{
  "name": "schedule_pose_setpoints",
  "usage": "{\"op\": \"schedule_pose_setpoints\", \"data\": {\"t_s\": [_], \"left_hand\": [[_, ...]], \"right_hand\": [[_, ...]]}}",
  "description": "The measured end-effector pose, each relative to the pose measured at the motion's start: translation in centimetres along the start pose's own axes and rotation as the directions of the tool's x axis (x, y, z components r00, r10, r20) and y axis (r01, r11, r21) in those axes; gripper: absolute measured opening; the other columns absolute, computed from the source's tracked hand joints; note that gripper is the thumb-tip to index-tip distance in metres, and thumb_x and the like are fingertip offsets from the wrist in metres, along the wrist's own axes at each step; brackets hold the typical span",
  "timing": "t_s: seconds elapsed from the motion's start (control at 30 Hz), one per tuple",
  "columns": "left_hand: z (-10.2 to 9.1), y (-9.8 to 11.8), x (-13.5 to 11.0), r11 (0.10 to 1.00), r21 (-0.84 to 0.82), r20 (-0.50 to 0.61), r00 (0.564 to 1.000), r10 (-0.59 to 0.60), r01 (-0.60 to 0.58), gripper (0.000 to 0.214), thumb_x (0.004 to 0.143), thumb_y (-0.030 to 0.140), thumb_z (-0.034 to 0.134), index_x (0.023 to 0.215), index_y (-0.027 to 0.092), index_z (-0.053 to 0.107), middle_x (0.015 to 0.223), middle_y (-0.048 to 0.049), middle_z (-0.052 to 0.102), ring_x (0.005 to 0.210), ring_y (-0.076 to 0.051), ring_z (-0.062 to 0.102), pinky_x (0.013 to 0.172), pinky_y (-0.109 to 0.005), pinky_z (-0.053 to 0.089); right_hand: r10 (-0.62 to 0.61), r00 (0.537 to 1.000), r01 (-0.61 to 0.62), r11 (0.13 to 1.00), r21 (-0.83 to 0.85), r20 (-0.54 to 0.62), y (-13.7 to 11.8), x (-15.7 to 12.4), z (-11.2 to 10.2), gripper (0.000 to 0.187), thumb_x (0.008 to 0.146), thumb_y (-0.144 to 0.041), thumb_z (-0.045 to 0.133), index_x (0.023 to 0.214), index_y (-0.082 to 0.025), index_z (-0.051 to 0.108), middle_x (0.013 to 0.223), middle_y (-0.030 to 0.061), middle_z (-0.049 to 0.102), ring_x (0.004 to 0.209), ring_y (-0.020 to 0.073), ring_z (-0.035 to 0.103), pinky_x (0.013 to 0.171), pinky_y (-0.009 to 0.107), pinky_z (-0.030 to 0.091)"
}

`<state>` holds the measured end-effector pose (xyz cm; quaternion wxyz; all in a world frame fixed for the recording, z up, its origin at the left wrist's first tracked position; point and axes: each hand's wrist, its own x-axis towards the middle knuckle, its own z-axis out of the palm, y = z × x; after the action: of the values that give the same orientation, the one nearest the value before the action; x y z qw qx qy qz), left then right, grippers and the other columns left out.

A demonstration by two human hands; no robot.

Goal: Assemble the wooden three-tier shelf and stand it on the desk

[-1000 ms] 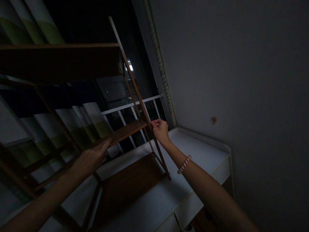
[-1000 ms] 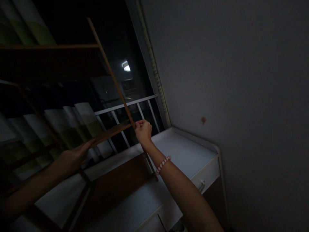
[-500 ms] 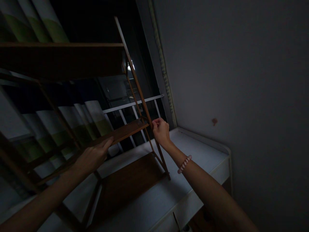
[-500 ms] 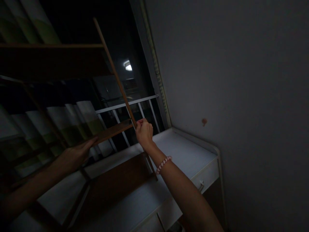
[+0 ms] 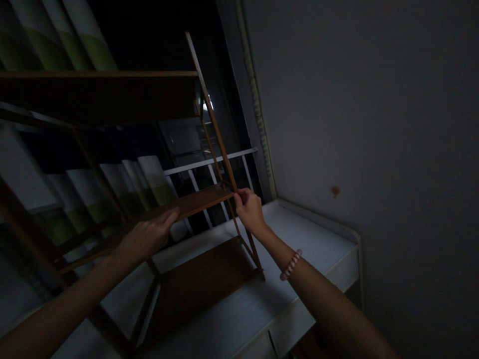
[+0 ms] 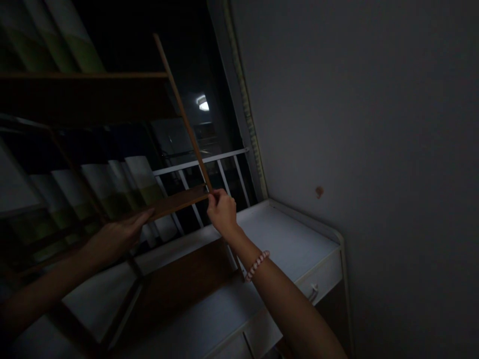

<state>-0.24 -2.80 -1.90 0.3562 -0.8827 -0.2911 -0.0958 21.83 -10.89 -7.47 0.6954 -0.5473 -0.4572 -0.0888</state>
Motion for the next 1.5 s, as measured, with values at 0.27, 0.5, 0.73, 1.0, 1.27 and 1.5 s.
{"op": "schedule_pose_setpoints", "data": {"t_s": [0.27, 0.5, 0.73, 1.0, 1.27, 1.5], "left_hand": [[-0.6, 0.1, 0.1, 0.999, 0.047, 0.057, 0.998, -0.002, -0.001, 0.053, 0.077, 0.003, 0.025, 0.128, 0.005, 0.037, 0.117, -0.0194, 0.053, 0.096, -0.029, 0.059, 0.075, -0.038, 0.049], [-0.6, -0.1, 0.2, 0.999, 0.018, 0.055, 0.998, 0.045, -0.046, 0.054, 0.076, 0.001, 0.022, 0.128, 0.003, 0.036, 0.128, -0.0184, 0.045, 0.104, -0.028, 0.054, 0.081, -0.038, 0.046], [-0.3, -0.8, 0.2, 0.998, 0.013, 0.007, 0.998, 0.066, -0.066, 0.052, 0.077, 0.001, 0.026, 0.125, 0.012, 0.039, 0.13, -0.0143, 0.043, 0.105, -0.027, 0.054, 0.079, -0.037, 0.048], [-0.1, -1.6, -0.1, 0.988, 0.052, -0.075, 0.986, 0.151, -0.147, 0.048, 0.077, -0.001, 0.027, 0.122, 0.009, 0.041, 0.126, -0.0158, 0.046, 0.103, -0.024, 0.055, 0.079, -0.036, 0.049], [2.6, -1.7, -0.1, 0.986, 0.052, -0.249, 0.954, 0.165, -0.157, 0.04, 0.081, 0.003, 0.031, 0.117, 0.012, 0.046, 0.122, -0.0122, 0.052, 0.103, -0.02, 0.056, 0.079, -0.031, 0.05], [3.2, -1.6, -0.2, 0.982, 0.065, -0.404, 0.896, 0.186, -0.175, 0.034, 0.081, 0.005, 0.036, 0.109, 0.01, 0.053, 0.113, -0.0112, 0.058, 0.102, -0.018, 0.056, 0.083, -0.029, 0.049]], "right_hand": [[0.052, 0.998, -0.057, 0.99, -0.127, -0.044, -1.0, -0.8, 0.5, 0.018, 0.081, -0.028, 0.05, 0.089, -0.013, 0.056, 0.083, 0.0118, 0.065, 0.081, 0.0216, 0.062, 0.071, 0.029, 0.044], [0.116, 0.993, -0.113, 0.974, -0.196, 0.003, -1.8, 1.1, -0.9, 0.026, 0.08, -0.036, 0.051, 0.063, -0.016, 0.054, 0.069, 0.0097, 0.063, 0.073, 0.0217, 0.062, 0.068, 0.03, 0.045], [0.386, 0.865, -0.361, 0.923, -0.137, 0.321, -2.1, 5.3, -0.9, 0.04, 0.073, -0.053, 0.056, 0.065, -0.014, 0.052, 0.049, 0.0076, 0.057, 0.051, 0.0197, 0.059, 0.05, 0.029, 0.047], [0.465, 0.631, -0.642, 0.762, 0.082, 0.621, -3.2, 4.6, 0.8, 0.028, 0.089, -0.034, 0.035, 0.084, -0.011, 0.051, 0.058, 0.0084, 0.061, 0.046, 0.0154, 0.057, 0.034, 0.02, 0.036], [0.517, 0.651, -0.698, 0.695, 0.171, 0.556, -4.3, 3.2, 1.0, 0.013, 0.083, -0.016, 0.047, 0.071, -0.013, 0.048, 0.044, -0.0047, 0.046, 0.03, 0.0026, 0.029, 0.029, 0.014, 0.02], [0.476, 0.722, -0.645, 0.726, 0.238, 0.502, -3.5, 2.6, 1.8, 0.016, 0.079, -0.011, 0.047, 0.063, -0.012, 0.046, 0.041, -0.0036, 0.046, 0.029, 0.0011, 0.019, 0.031, 0.015, 0.016]]}}
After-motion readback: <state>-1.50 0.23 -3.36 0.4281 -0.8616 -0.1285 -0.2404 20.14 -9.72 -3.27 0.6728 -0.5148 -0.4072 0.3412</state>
